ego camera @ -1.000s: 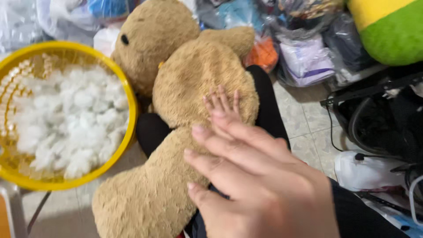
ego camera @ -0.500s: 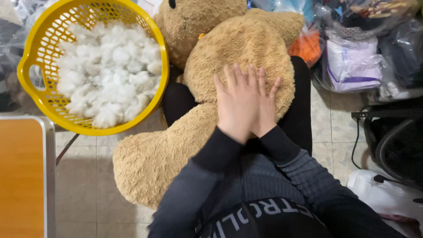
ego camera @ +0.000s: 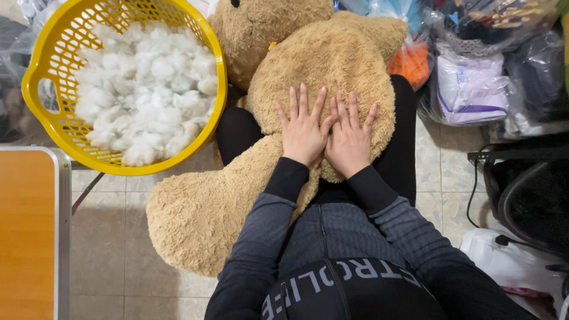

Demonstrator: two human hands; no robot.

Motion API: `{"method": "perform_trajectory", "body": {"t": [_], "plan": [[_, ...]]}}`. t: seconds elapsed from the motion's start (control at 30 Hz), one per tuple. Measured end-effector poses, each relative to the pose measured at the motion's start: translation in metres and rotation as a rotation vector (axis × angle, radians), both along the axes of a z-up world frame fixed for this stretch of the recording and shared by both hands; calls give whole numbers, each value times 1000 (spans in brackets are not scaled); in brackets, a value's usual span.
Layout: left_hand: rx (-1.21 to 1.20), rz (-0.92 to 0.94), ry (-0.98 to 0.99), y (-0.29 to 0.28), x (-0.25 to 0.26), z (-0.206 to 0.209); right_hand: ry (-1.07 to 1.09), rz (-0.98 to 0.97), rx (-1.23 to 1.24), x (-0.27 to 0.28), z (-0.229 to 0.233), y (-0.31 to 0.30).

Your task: The person sits on the floor and repeatedly takes handfuls of white stuffing from a yellow basket to fill a large brown teddy bear. The person pushes the stuffing into the bear's body and pats it down to distribute the material.

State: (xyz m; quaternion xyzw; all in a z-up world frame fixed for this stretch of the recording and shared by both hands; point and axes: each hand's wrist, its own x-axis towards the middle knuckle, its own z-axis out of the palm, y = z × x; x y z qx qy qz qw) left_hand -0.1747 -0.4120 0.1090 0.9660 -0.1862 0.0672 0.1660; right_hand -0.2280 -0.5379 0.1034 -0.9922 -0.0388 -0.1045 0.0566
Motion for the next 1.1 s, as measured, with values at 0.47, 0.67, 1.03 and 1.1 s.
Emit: {"method": "perform_trajectory", "body": {"t": [0.47,0.67,1.03,1.1], "plan": [[-232,-122,82,26,-9,-5,-109,169,510,-20,40,-43],[-186,-140,96,20,-12,10,-156,97,479,-12,30,-40],[-111,-117,177,18,7,-24,-104,133,263,-13,7,-37],[-115,-100,174,17,7,-30,-50,108,152,-12,5,-31]]}}
